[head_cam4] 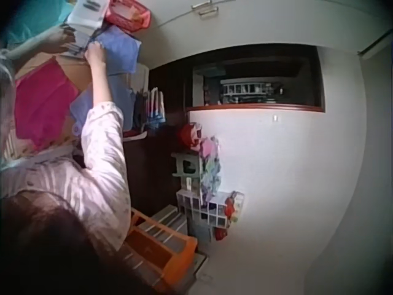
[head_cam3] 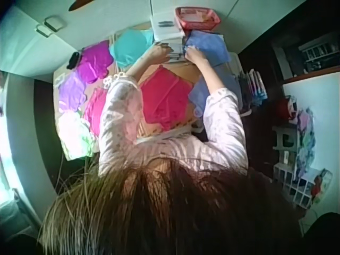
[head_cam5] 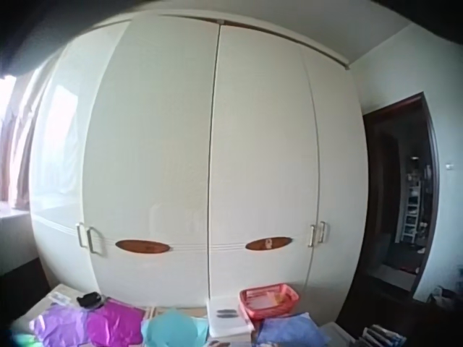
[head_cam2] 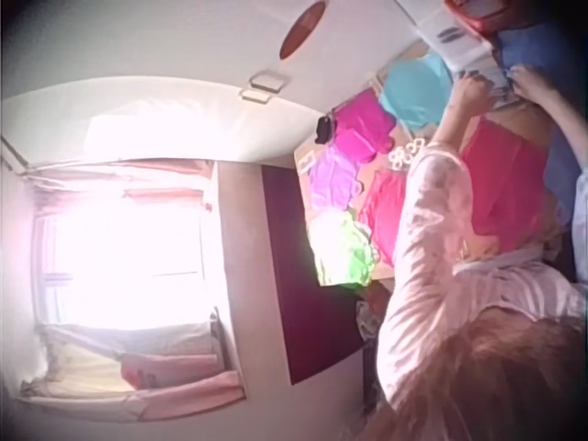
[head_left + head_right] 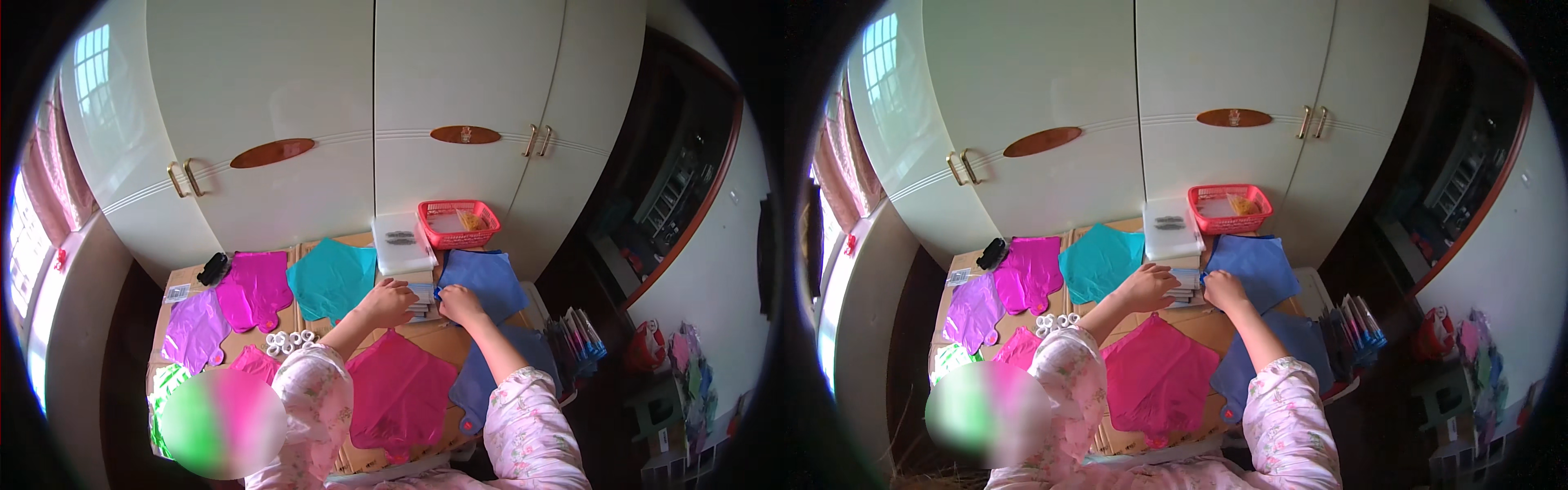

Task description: Folding colored plastic sheets and placing them into clear plastic packaging sleeves.

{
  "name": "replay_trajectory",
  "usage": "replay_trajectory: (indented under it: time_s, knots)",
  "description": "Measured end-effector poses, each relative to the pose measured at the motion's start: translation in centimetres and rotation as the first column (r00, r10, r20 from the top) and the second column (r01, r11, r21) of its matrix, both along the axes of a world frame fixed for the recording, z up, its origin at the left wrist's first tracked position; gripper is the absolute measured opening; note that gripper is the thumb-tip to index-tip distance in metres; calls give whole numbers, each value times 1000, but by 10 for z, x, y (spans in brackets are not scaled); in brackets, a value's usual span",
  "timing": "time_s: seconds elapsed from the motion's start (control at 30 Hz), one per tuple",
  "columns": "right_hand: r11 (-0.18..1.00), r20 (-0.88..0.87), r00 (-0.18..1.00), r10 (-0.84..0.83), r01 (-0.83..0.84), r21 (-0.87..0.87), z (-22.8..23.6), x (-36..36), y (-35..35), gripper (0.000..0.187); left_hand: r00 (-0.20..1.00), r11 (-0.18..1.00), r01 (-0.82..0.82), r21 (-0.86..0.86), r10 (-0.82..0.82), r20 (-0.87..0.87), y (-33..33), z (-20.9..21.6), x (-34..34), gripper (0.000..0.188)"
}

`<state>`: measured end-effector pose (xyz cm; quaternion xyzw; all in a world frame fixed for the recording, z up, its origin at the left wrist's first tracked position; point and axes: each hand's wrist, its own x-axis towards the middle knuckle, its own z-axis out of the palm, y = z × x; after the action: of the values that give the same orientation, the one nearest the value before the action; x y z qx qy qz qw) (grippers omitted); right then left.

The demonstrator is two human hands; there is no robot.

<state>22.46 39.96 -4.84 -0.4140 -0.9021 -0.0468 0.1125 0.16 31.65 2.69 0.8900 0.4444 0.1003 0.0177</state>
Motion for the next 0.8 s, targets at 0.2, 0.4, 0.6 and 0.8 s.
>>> replay_trajectory:
  time_s: [0.2,0.4,0.6,0.8]
  knots:
    - [994,-293,950,-103,87,-70,-1,13,-6,13,997,998,-39,-46,42,66,8,-7,18,34]
    - [890,-549,730,-406,181,-418,5,29,-5,20,990,1000,-27,-2,27,138,17,-28,47,40]
    - [825,-651,549,-525,139,-548,-10,33,4,22,961,970,-143,195,89,261,31,-48,83,53]
    - [696,-704,244,-666,-134,-705,-20,51,17,19,997,996,-20,92,27,-70,43,-51,88,42]
